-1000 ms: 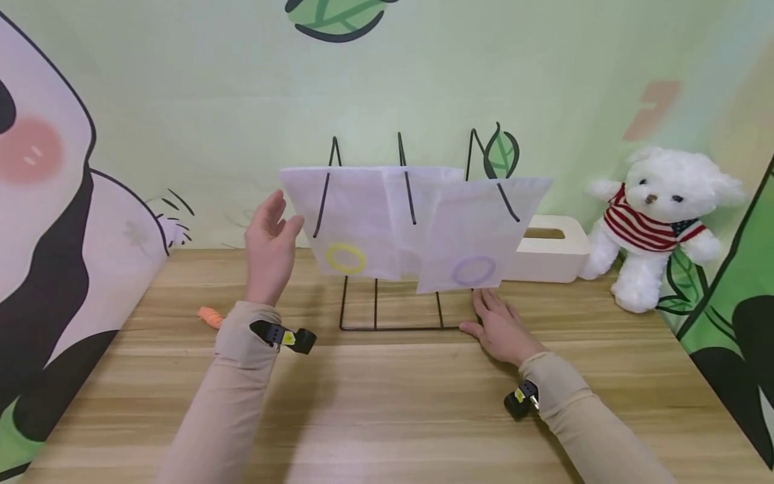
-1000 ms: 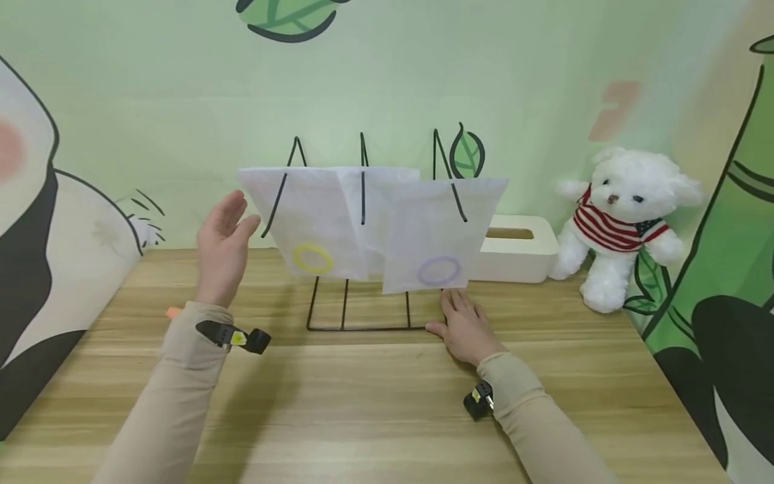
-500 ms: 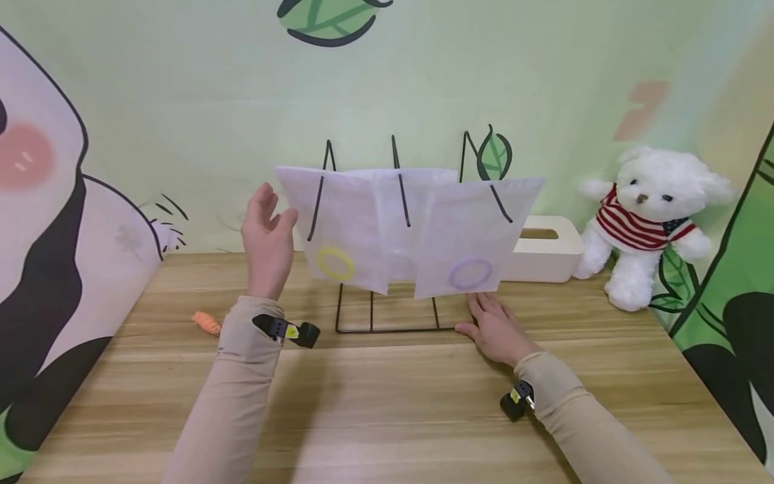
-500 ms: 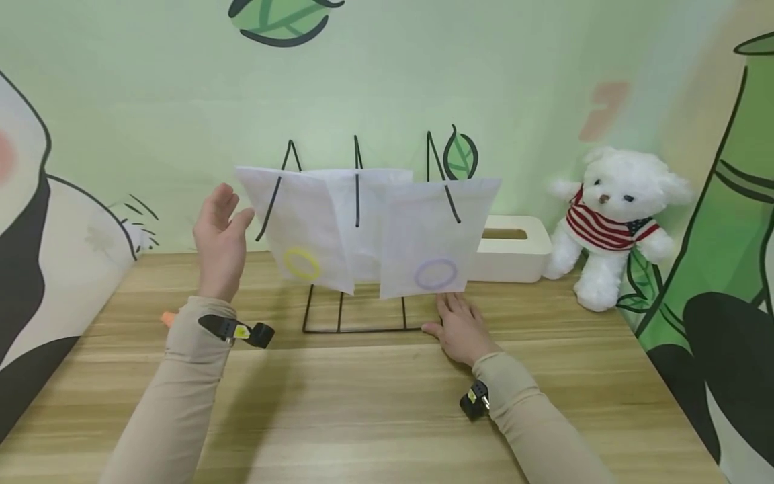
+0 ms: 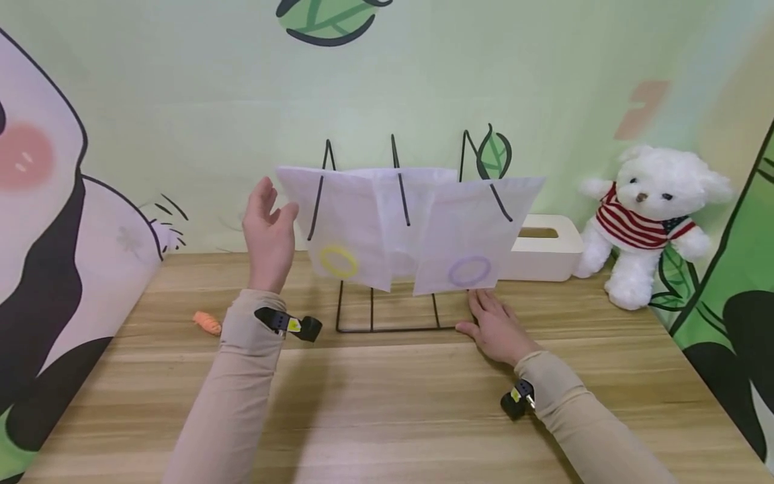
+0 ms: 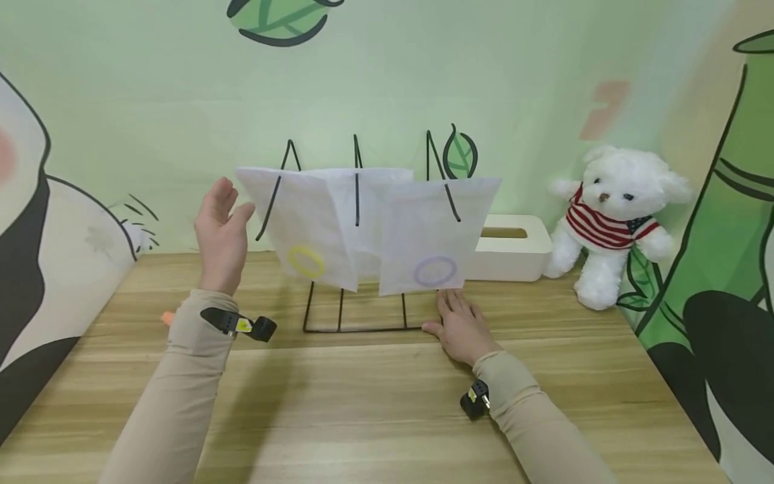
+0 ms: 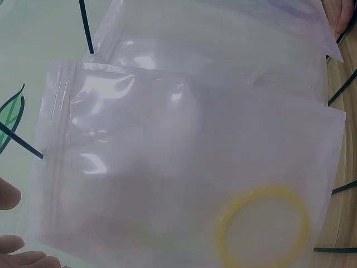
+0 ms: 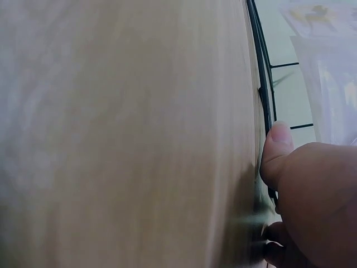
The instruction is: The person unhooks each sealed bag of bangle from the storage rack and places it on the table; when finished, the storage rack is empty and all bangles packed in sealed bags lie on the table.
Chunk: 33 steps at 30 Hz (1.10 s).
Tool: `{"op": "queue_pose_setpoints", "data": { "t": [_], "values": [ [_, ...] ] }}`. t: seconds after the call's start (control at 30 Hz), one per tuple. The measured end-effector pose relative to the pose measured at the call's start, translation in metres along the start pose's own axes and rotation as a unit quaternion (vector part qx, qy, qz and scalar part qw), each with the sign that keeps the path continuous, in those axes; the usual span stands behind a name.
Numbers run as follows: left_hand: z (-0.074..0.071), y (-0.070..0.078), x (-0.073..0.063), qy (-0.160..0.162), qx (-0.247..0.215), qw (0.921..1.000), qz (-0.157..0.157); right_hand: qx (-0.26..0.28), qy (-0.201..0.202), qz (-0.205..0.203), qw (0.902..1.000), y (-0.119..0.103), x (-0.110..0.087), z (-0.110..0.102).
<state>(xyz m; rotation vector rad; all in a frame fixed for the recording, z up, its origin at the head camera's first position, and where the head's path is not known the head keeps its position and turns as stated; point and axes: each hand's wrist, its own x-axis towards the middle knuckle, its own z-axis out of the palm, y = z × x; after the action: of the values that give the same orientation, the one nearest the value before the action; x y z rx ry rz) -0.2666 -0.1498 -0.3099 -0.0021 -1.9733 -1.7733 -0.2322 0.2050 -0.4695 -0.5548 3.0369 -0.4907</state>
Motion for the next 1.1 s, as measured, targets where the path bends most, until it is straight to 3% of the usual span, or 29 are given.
{"op": "queue_pose_setpoints", "data": {
  "t": [1.1],
  "values": [
    [0.0011,-0.0007,0.0060,-0.018,0.012,0.9998,-0.005,-0.008,-0.002,-0.004,1.0000,0.0037,0.0015,0.0031]
  ]
}}
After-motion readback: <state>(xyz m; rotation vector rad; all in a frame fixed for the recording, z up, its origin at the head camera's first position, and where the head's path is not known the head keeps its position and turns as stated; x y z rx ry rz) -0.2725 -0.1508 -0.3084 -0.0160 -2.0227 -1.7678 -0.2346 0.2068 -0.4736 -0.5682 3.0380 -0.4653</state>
